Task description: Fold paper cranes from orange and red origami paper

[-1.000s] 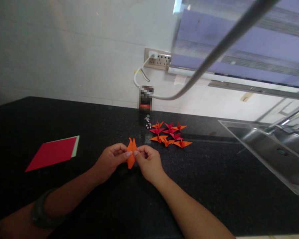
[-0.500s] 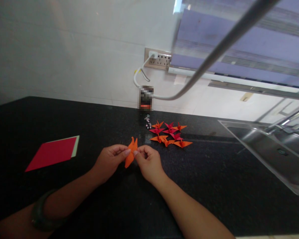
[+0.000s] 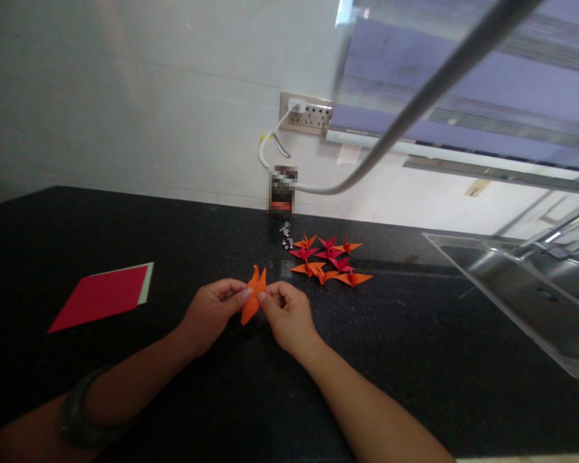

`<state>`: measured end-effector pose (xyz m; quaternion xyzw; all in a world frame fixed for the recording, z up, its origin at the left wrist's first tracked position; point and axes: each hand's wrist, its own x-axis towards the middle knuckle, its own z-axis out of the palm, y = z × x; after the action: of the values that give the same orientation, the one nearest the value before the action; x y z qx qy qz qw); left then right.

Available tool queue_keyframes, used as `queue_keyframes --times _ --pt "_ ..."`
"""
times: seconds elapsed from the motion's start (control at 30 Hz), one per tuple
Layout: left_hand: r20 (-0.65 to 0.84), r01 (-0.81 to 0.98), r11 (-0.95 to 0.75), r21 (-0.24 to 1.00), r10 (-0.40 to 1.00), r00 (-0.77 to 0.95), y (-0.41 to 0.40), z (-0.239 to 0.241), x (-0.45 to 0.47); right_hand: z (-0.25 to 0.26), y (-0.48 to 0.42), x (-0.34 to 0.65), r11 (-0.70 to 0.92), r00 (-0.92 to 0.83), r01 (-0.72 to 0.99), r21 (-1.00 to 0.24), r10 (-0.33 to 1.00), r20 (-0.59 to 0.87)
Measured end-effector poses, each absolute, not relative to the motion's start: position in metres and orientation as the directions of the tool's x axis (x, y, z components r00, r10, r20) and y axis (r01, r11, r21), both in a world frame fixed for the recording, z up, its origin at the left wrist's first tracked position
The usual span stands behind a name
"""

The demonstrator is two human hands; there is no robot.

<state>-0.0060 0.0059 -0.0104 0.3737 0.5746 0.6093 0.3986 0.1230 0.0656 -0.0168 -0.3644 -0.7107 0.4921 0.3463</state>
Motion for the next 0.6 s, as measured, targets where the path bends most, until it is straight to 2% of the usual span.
queue_keyframes --times 0.13,0.6 --pt "-0.063 -0.206 -0.017 0.978 0.926 -0.373 0.0076 -0.0126 -0.0055 -0.0169 0.0655 0.1235 0.265 -0.501 0.170 -0.949 0.853 0.149" --pt "-0.114 -0.280 0.038 0.959 0.959 -0.260 0.0061 -0.0144 -0.0091 -0.0170 0.0651 0.1226 0.270 -0.500 0.174 -0.947 0.853 0.151"
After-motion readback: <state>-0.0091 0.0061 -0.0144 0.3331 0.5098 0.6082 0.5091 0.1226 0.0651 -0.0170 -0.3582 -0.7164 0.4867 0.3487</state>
